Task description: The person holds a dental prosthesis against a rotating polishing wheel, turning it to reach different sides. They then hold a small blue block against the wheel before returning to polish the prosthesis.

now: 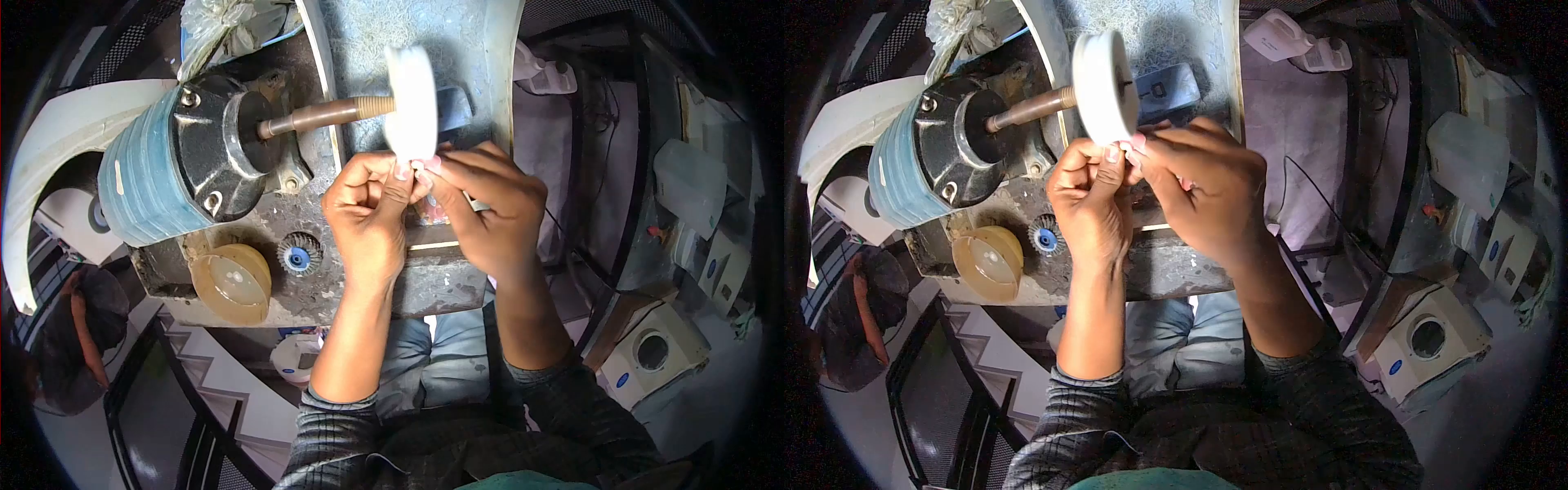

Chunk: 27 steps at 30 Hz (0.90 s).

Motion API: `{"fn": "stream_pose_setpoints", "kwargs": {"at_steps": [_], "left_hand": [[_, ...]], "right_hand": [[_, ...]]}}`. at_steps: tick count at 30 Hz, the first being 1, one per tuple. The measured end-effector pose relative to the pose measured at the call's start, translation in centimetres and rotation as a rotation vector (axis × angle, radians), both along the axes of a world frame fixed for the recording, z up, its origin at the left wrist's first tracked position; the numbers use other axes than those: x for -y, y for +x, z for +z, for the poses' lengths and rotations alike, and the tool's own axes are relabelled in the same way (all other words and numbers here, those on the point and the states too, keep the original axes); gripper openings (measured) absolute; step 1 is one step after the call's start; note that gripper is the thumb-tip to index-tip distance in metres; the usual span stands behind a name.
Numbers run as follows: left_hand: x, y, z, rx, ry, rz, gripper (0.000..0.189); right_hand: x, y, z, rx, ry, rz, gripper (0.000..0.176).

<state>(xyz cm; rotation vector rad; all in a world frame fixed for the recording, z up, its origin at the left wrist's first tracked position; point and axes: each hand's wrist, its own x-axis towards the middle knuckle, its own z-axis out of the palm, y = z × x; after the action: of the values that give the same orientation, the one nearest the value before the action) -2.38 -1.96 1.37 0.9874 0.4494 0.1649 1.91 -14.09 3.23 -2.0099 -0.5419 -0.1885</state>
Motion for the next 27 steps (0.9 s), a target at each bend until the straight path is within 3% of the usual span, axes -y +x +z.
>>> {"fn": "stream_pose_setpoints", "kwargs": {"at_steps": [3, 6, 12, 16, 18, 22, 27], "left_hand": [[-0.3, 0.3, 0.6, -0.022, -0.058, 0.016, 0.005], [-0.3, 0.3, 0.6, -0.122, 0.012, 0.065, 0.006], [0.0, 0.5, 1.2, -0.088, -0.026, 0.077, 0.007], [-0.2, 0.3, 0.8, -0.09, 0.036, 0.059, 0.007], [0.2, 0.4, 0.9, -0.084, 0.028, 0.06, 0.008], [0.0, 0.3, 1.3, -0.1, 0.019, 0.099, 0.007], [-0.2, -0.1, 1.4, -0.069, -0.027, 0.061, 0.008]], "right_hand": [[-0.5, 0.6, 0.2, -0.142, 0.092, 0.017, 0.013], [-0.7, 0.7, 1.0, -0.517, 0.197, 0.029, 0.012], [-0.6, 0.8, 1.3, -0.666, 0.233, 0.035, 0.013], [-0.5, 0.7, 1.2, -0.629, 0.249, 0.039, 0.014], [-0.3, 0.7, 1.2, -0.747, 0.309, -0.01, 0.013], [-0.5, 0.5, 1.4, -0.597, 0.221, 0.042, 0.014], [-0.7, -0.1, 0.7, -0.716, 0.304, -0.002, 0.014]]}}
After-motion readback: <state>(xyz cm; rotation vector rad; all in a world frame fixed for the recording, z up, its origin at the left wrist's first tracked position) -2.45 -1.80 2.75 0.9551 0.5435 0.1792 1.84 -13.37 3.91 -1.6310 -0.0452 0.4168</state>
